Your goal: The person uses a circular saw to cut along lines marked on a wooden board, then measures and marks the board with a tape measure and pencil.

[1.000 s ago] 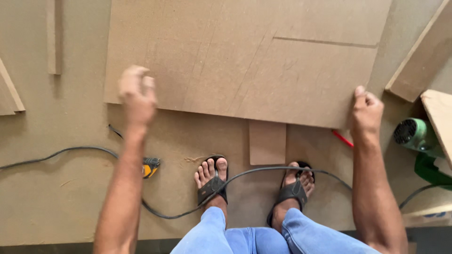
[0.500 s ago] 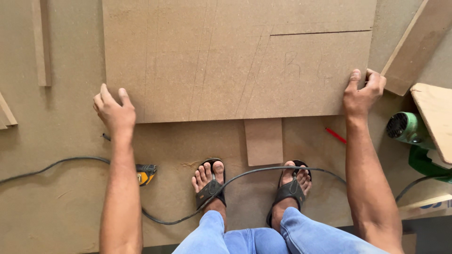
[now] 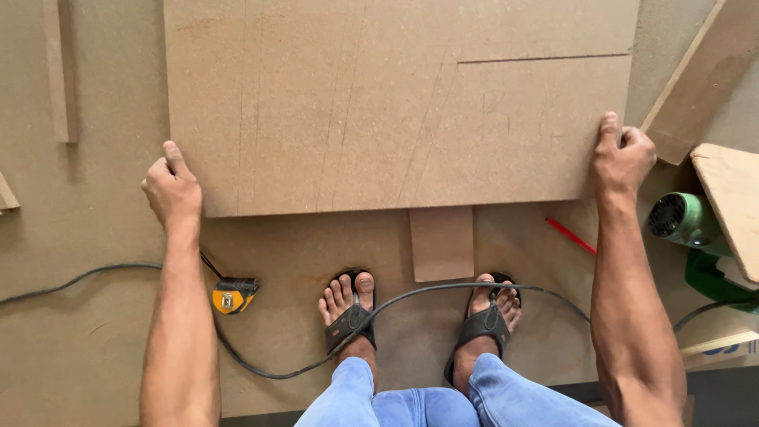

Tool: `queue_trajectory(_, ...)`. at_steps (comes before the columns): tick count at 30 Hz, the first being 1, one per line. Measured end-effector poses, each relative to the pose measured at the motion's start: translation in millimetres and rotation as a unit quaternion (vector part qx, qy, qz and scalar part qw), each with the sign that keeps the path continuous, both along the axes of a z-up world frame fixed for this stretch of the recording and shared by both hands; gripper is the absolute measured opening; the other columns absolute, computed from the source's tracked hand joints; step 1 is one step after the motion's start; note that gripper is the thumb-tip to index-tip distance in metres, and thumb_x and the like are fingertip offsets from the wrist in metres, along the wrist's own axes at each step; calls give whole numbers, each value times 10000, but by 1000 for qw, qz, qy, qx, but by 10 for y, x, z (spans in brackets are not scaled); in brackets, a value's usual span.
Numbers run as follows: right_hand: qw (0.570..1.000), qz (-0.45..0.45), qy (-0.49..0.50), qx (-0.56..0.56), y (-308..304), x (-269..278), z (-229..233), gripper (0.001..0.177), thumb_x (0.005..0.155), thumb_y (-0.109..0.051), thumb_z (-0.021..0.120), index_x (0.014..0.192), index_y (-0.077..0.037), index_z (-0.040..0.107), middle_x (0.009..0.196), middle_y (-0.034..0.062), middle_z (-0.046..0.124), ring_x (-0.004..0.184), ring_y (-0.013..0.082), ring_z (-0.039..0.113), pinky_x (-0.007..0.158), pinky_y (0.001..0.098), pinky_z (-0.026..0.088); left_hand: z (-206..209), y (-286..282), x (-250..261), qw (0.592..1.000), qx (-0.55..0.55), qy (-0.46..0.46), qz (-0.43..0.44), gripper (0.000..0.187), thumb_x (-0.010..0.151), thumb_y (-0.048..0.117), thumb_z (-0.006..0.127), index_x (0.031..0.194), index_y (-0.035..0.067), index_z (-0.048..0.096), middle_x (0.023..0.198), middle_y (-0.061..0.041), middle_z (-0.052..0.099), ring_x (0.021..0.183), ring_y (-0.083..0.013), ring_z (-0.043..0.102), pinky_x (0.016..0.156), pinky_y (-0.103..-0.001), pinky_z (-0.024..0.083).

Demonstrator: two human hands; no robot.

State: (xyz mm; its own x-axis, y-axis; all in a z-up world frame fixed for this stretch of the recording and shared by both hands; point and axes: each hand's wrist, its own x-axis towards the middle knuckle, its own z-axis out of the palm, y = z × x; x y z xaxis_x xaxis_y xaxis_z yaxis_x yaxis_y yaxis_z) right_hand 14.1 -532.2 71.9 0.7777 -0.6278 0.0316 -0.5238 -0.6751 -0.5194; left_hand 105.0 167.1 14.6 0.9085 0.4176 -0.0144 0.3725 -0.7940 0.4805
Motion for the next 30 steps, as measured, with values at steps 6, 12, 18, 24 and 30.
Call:
queue_trajectory(6, 1000, -4, 4, -13, 11, -248, -104, 573, 1133, -418, 736, 767, 19, 673, 690, 75, 616, 618, 153, 554, 563, 362, 460, 83, 114, -415, 1000, -18, 21, 4, 686, 1148, 508, 470, 798, -62, 620, 742, -313, 604, 719, -509, 615, 669, -584, 468)
queue_trajectory(12, 1000, -3, -6, -9, -231, -160, -104, 533, 1102, -408, 736, 787, 19, 685, 656, 51, 601, 596, 130, 527, 566, 354, 454, 2, 33, -671, 996, -43, 73, 6, 700, 1126, 512, 471, 751, -62, 610, 678, -299, 577, 630, -477, 582, 638, -558, 458)
queue_trajectory(18, 999, 18, 2, -40, -358, -20, -75, 525, 1092, -408, 740, 803, 27, 695, 672, 97, 627, 603, 160, 562, 571, 360, 467, -111, -120, -771, 997, -63, 42, 8, 701, 1129, 510, 468, 753, -66, 603, 674, -302, 566, 625, -473, 585, 628, -556, 450)
queue_trajectory(24, 1000, 13, -2, -20, -262, 93, 14, 524, 1124, -423, 758, 818, 1, 718, 708, 96, 668, 623, 176, 617, 590, 367, 509, -115, -153, -827, 999, -32, 21, 5, 694, 1140, 493, 472, 761, -70, 620, 699, -316, 574, 660, -500, 593, 612, -571, 434)
queue_trajectory(30, 998, 39, -16, -46, -338, 208, 31, 490, 1117, -397, 770, 824, -7, 718, 712, 103, 675, 630, 189, 635, 590, 383, 518, -60, -257, -882, 998, -48, 30, 12, 688, 1149, 474, 476, 763, -84, 591, 677, -318, 543, 628, -493, 565, 612, -567, 422)
